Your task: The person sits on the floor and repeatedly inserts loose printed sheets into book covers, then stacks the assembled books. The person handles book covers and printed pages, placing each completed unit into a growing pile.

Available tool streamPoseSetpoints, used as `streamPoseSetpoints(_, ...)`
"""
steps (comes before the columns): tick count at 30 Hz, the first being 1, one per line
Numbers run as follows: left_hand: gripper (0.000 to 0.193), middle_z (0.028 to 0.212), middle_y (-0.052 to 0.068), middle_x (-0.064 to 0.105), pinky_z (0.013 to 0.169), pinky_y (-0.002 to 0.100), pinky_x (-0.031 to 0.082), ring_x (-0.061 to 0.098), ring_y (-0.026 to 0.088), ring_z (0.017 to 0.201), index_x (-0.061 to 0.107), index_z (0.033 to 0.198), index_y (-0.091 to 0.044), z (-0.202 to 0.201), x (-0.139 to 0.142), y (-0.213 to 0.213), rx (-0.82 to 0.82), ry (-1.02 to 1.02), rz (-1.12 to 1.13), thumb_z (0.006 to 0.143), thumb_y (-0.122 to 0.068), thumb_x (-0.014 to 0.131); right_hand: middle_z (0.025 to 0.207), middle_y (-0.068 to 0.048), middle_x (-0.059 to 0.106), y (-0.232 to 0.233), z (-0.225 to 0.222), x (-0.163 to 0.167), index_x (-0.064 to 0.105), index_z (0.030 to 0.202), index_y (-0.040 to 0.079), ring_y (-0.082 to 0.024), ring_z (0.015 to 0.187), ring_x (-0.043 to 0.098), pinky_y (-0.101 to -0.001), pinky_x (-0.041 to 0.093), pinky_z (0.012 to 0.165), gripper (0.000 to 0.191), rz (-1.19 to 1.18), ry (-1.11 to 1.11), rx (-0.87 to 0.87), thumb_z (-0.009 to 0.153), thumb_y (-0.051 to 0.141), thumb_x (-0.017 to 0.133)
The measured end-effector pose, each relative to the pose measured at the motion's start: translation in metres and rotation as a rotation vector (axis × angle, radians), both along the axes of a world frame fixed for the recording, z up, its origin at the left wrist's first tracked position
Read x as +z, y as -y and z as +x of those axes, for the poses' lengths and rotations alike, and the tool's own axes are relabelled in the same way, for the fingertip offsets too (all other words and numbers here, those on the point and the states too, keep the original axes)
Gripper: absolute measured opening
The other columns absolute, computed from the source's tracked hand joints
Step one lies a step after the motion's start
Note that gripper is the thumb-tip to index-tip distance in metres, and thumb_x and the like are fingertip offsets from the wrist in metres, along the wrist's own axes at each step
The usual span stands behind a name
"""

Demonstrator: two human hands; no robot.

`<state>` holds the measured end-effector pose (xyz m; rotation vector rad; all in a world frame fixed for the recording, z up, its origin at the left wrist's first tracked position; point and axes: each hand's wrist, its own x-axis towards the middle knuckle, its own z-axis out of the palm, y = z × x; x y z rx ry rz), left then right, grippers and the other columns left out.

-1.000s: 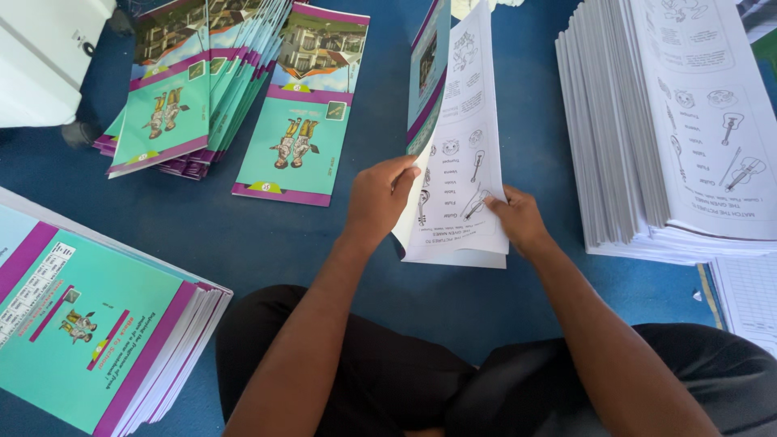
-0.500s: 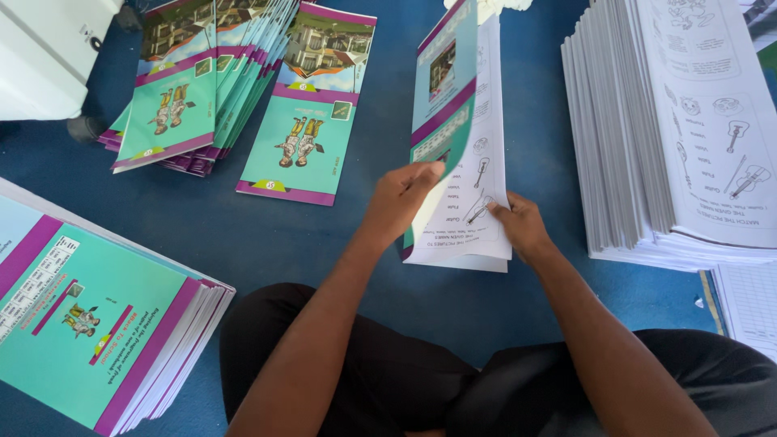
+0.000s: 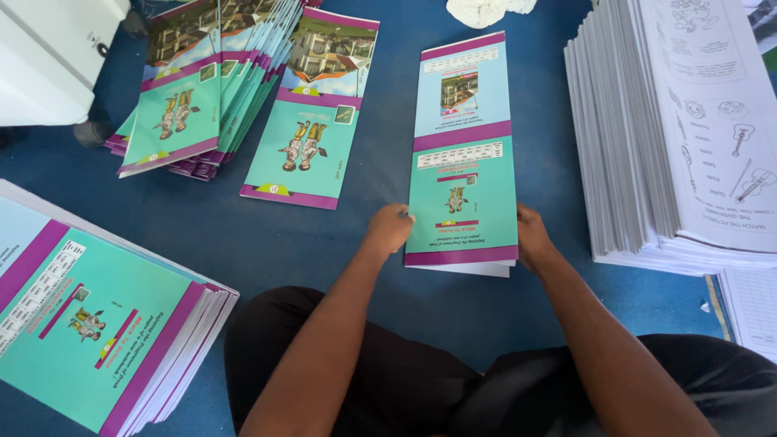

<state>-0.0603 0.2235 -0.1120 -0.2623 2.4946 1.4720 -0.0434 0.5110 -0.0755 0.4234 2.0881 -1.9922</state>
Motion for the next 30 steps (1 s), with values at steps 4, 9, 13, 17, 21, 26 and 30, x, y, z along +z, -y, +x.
streamPoseSetpoints(4, 0.052, 0.132, 0.014, 0.063, 0.074, 0.042, 0.062, 0.070, 0.028, 0.105, 0.053, 0.144, -0.008, 0.008, 0.021, -0.003, 0.113, 0.202, 0.218, 0.094, -0.019, 0.061, 0.117, -0.021, 0.068, -0.002, 0.000, -0.005, 0.054, 0.141, -0.003, -0.026, 0.097, 0.071, -0.0390, 0.062, 0.077, 0.047, -0.085, 0.030, -0.015, 0.097, 0.012, 0.062)
streamPoseSetpoints(9, 0.053, 0.127, 0.020, 0.071, 0.078, 0.041, 0.059, 0.072, 0.030, 0.105, 0.052, 0.150, -0.007, 0.014, 0.036, -0.004, 0.028, 0.209, 0.408, 0.097, -0.011, 0.052, 0.117, -0.020, 0.068, 0.001, -0.001, 0.001, 0.055, 0.140, -0.002, -0.027, 0.097, 0.072, -0.0395, 0.062, 0.077, 0.047, -0.047, 0.072, -0.024, 0.096, 0.013, 0.063)
streamPoseSetpoints(13, 0.062, 0.127, 0.021, 0.067, 0.081, 0.046, 0.062, 0.073, 0.031, 0.104, 0.041, 0.155, -0.009, 0.016, 0.045, -0.005, 0.066, 0.272, 0.504, 0.095, -0.007, 0.054, 0.116, -0.022, 0.068, 0.001, 0.003, 0.011, 0.055, 0.141, -0.002, -0.028, 0.096, 0.071, -0.0412, 0.062, 0.076, 0.047, -0.107, 0.080, -0.028, 0.097, 0.013, 0.061)
streamPoseSetpoints(17, 0.073, 0.128, 0.020, 0.066, 0.082, 0.045, 0.061, 0.072, 0.029, 0.103, 0.033, 0.159, -0.016, 0.023, 0.059, 0.000, 0.068, 0.289, 0.471, 0.092, -0.008, 0.062, 0.116, -0.023, 0.067, 0.002, 0.000, 0.015, 0.052, 0.141, -0.001, -0.030, 0.096, 0.071, -0.0436, 0.062, 0.078, 0.046, -0.066, 0.145, -0.029, 0.098, 0.015, 0.058)
streamPoseSetpoints(21, 0.077, 0.126, 0.020, 0.067, 0.081, 0.047, 0.061, 0.072, 0.029, 0.102, 0.034, 0.159, -0.021, 0.023, 0.060, 0.003, 0.143, 0.320, 0.606, 0.090, -0.004, 0.062, 0.118, -0.021, 0.068, -0.002, -0.003, 0.007, 0.054, 0.138, -0.002, -0.026, 0.098, 0.072, -0.0413, 0.061, 0.082, 0.043, -0.098, 0.115, 0.056, 0.100, 0.017, 0.057)
streamPoseSetpoints(26, 0.078, 0.122, 0.023, 0.071, 0.082, 0.046, 0.062, 0.074, 0.031, 0.101, 0.041, 0.159, -0.018, 0.019, 0.050, 0.001, 0.152, 0.215, 0.695, 0.087, 0.003, 0.063, 0.121, -0.024, 0.071, -0.008, -0.005, -0.006, 0.062, 0.134, -0.009, -0.025, 0.102, 0.070, -0.0378, 0.058, 0.086, 0.044, 0.092, -0.136, 0.249, 0.102, 0.022, 0.058)
streamPoseSetpoints(30, 0.080, 0.123, 0.020, 0.069, 0.081, 0.050, 0.061, 0.071, 0.030, 0.103, 0.040, 0.158, -0.022, 0.020, 0.061, -0.001, 0.198, 0.307, 0.716, 0.086, 0.003, 0.063, 0.127, -0.026, 0.068, -0.005, -0.010, -0.001, 0.058, 0.143, -0.007, -0.029, 0.106, 0.067, -0.0392, 0.056, 0.089, 0.056, 0.089, 0.002, 0.002, 0.101, 0.030, 0.055)
